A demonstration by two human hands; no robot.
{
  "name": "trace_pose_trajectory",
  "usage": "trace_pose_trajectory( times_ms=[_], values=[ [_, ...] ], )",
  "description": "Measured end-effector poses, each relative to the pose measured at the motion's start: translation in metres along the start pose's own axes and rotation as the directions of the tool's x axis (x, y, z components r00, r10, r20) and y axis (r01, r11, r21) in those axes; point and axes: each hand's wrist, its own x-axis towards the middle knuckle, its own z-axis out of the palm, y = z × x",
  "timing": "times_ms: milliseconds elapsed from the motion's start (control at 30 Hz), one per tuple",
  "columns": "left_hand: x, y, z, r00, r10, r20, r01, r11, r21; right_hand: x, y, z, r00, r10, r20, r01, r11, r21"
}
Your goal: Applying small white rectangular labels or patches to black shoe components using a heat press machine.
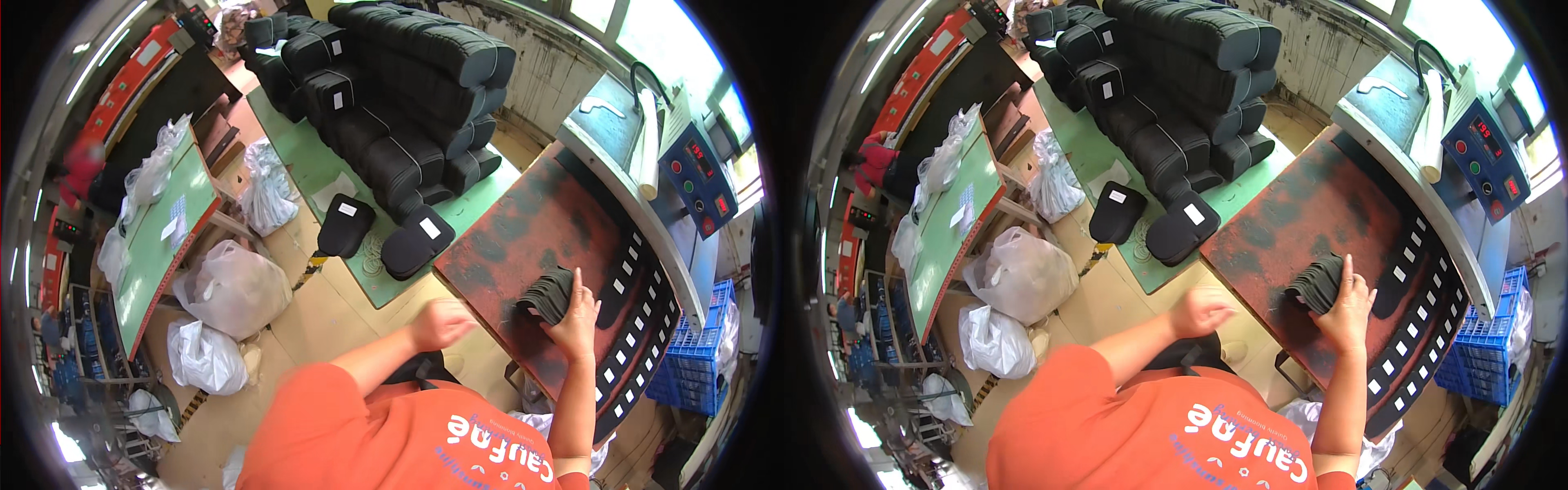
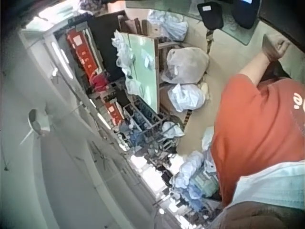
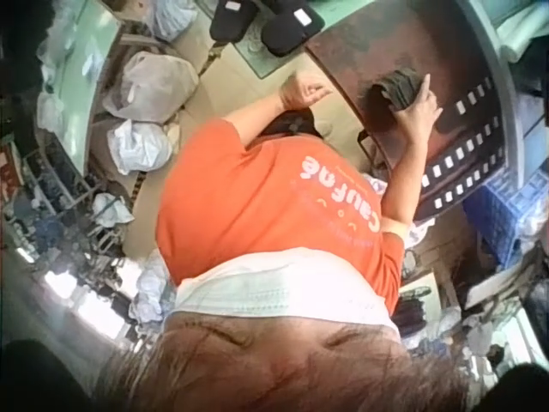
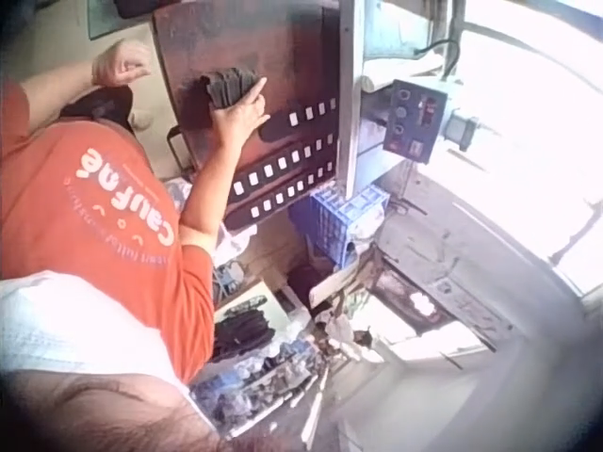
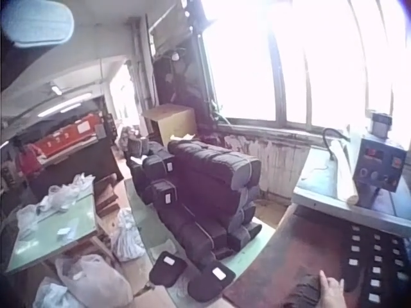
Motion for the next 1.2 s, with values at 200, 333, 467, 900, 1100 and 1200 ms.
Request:
trace_pose_trajectory(
  times_ms=[200,333,467,900,1100,1200],
  values=[
    [-0.088,-0.1,-0.086,0.816,-0.316,-0.484,0.562,0.63,0.536,-0.013,0.011,-0.003,0.983,0.179,-0.04,-0.004,0.241,0.971],
    [-0.075,-0.127,-0.106,0.846,-0.428,-0.319,0.532,0.63,0.565,-0.02,0.005,0.014,0.99,0.02,0.138,-0.138,-0.017,0.99],
    [-0.045,-0.117,-0.11,0.801,-0.487,-0.348,0.596,0.707,0.381,-0.022,-0.048,0.017,0.993,-0.03,0.114,-0.116,-0.089,0.989],
    [0.031,-0.012,-0.159,0.909,-0.329,-0.254,0.278,0.935,-0.219,-0.019,-0.177,0.037,0.882,-0.467,-0.066,-0.254,-0.588,0.768],
    [0.07,0.031,-0.158,0.824,-0.472,0.314,0.482,0.293,-0.826,-0.03,-0.154,0.082,0.829,-0.551,-0.099,-0.306,-0.594,0.744],
    [0.071,0.03,-0.136,0.773,-0.214,0.597,0.605,-0.032,-0.795,-0.032,-0.185,0.052,0.855,-0.486,-0.18,-0.231,-0.667,0.708]
  ],
)
